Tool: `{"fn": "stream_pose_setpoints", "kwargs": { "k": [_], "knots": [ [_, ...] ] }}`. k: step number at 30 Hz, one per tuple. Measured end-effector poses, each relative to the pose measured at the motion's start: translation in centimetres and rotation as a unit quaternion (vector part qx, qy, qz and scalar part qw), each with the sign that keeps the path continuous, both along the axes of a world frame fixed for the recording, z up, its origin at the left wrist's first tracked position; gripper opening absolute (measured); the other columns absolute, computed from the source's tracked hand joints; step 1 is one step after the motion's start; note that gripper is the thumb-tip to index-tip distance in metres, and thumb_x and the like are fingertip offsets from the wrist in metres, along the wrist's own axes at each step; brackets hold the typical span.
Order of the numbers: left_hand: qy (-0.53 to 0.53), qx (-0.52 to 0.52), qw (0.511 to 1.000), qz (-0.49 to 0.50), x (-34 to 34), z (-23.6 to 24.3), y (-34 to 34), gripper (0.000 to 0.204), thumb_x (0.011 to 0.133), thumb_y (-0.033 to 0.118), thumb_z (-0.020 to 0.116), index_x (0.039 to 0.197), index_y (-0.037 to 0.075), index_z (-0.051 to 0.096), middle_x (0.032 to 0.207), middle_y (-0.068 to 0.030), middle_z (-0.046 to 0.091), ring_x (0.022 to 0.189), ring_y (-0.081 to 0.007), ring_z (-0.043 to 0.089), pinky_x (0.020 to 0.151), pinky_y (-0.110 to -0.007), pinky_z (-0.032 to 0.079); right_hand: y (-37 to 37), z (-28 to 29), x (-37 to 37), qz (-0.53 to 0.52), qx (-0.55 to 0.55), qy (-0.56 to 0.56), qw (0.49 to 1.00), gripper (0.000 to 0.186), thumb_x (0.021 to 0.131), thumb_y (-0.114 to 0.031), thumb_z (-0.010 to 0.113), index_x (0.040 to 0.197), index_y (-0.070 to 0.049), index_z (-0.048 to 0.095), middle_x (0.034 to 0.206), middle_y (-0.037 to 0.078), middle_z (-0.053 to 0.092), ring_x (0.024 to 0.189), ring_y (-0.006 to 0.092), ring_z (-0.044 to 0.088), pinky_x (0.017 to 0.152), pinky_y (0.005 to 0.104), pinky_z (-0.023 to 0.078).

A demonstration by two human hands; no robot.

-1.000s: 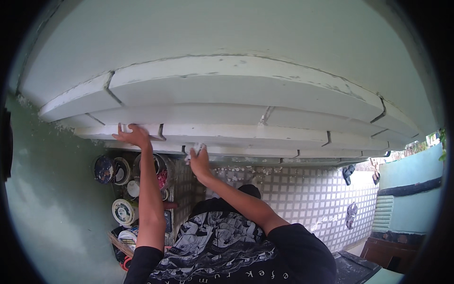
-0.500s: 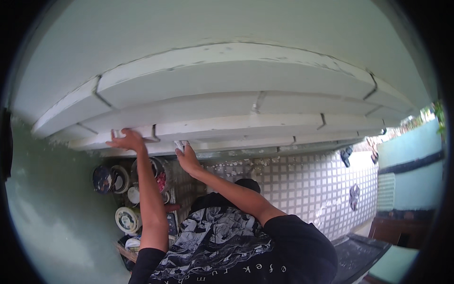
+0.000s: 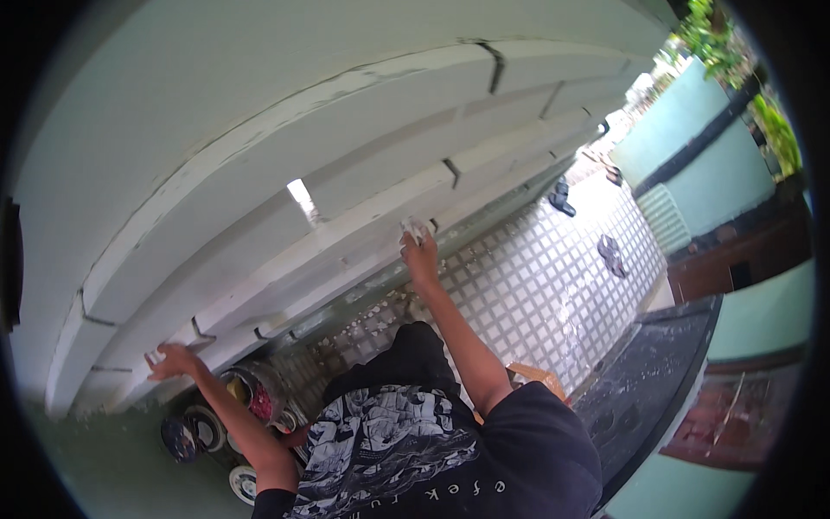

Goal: Applying putty to fill cracks in a concrete or masonry wall.

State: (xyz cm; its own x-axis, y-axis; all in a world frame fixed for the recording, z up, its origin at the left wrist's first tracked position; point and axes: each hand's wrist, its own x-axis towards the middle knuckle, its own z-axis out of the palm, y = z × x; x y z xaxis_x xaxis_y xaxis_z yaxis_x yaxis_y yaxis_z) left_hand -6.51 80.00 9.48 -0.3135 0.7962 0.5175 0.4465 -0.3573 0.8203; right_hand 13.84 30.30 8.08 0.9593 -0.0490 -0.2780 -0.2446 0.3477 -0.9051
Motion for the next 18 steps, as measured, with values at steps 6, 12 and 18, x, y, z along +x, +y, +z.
{"fn": "stream_pose_setpoints", "kwargs": {
  "k": [6, 12, 18],
  "knots": [
    [0.008, -0.038, 0.999, 0.011, -0.1, 0.7, 0.0, 0.047, 0.087, 0.021, 0.053, 0.128, -0.002, 0.052, 0.151, -0.0336, 0.012, 0.137, -0.0474, 0.028, 0.107, -0.053, 0.033, -2.8, 1.5, 1.5, -0.074, -0.007, -0.020, 0.997, 0.033, 0.097, -0.012, 0.054, 0.129, -0.004, 0.053, 0.074, -0.001, 0.051, 0.053, 0.0051, 0.042, 0.047, 0.0218, 0.035],
    [0.001, -0.032, 0.999, 0.004, -0.6, 0.9, 0.5, 0.047, 0.087, 0.020, 0.055, 0.128, -0.002, 0.053, 0.151, -0.0340, 0.010, 0.139, -0.0465, 0.025, 0.108, -0.052, 0.033, -6.0, 0.7, 3.2, -0.034, -0.024, -0.028, 0.999, 0.034, 0.098, -0.015, 0.053, 0.131, -0.006, 0.053, 0.076, -0.004, 0.050, 0.058, 0.0042, 0.042, 0.049, 0.0199, 0.032],
    [-0.009, -0.015, 1.000, -0.012, -0.8, 0.2, 1.0, 0.049, 0.087, 0.022, 0.056, 0.129, -0.002, 0.052, 0.151, -0.0347, 0.011, 0.139, -0.0469, 0.023, 0.107, -0.052, 0.033, -6.5, 1.7, 3.2, 0.031, -0.118, -0.056, 0.991, 0.032, 0.099, -0.014, 0.053, 0.129, -0.005, 0.055, 0.076, -0.005, 0.050, 0.060, 0.0032, 0.042, 0.052, 0.0187, 0.032]
  ]
}}
